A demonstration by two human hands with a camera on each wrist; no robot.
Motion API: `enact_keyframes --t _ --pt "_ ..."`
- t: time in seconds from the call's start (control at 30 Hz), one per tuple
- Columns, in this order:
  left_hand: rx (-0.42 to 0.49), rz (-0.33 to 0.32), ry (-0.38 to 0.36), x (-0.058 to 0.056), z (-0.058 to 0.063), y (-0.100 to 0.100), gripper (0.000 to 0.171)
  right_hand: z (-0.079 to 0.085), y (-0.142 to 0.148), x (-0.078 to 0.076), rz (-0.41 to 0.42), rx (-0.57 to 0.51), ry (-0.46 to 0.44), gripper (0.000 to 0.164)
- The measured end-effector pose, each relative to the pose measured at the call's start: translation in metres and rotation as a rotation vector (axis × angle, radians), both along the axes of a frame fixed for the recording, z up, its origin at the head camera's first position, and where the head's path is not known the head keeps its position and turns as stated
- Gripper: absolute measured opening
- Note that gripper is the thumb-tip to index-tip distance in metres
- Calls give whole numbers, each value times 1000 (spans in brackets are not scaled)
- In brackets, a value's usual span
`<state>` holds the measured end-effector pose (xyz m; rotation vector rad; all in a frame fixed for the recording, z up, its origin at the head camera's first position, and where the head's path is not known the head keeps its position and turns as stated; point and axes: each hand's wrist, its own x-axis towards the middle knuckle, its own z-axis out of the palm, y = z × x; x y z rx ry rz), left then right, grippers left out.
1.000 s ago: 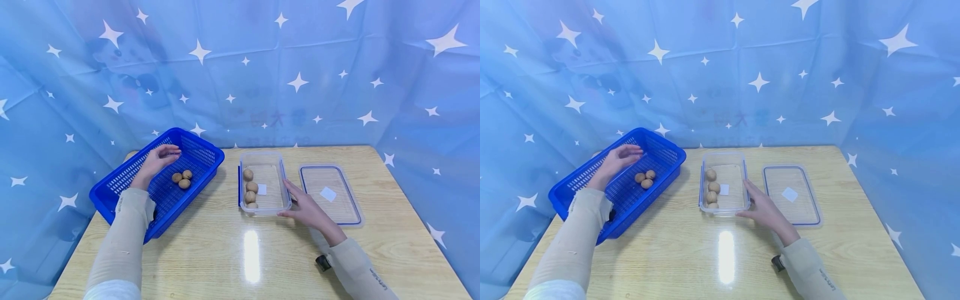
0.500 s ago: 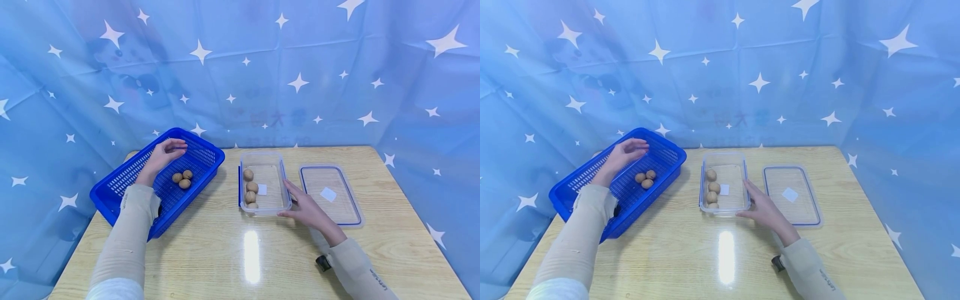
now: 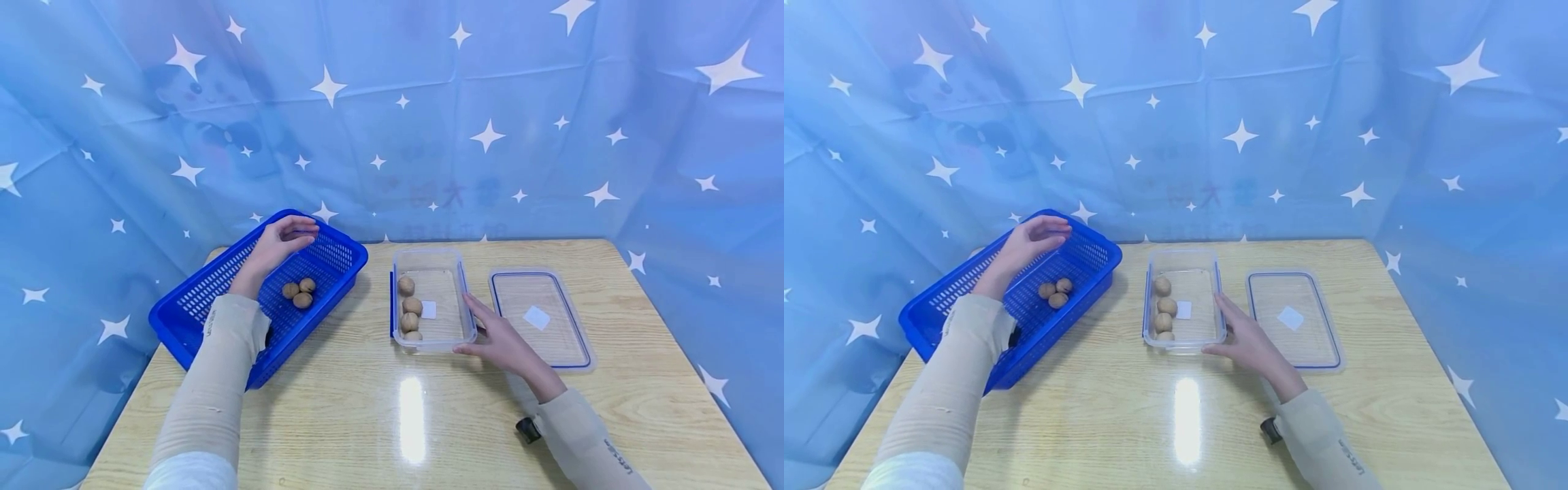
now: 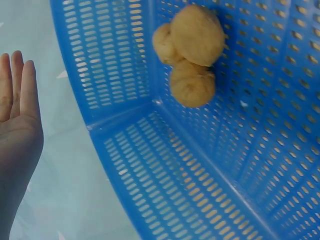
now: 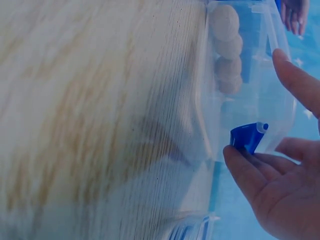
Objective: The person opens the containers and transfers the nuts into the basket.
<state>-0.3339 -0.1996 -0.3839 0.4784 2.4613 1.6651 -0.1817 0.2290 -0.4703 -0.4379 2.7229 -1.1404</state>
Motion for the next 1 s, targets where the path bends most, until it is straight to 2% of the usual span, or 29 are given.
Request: enact_keyframes --t 0.07,0.33,0.6,1.0 --pt "-1 -11 9 -2 -1 3 44 0 0 0 1 -2 -3 103" --pt "-17 -68 58 -2 7 22 39 -1 1 1 2 4 -3 103" --pt "-26 -95 53 -2 16 43 40 -1 0 -1 22 -34 -17 104" --pt "-34 -165 67 -1 24 71 37 0 0 0 6 -31 -42 104"
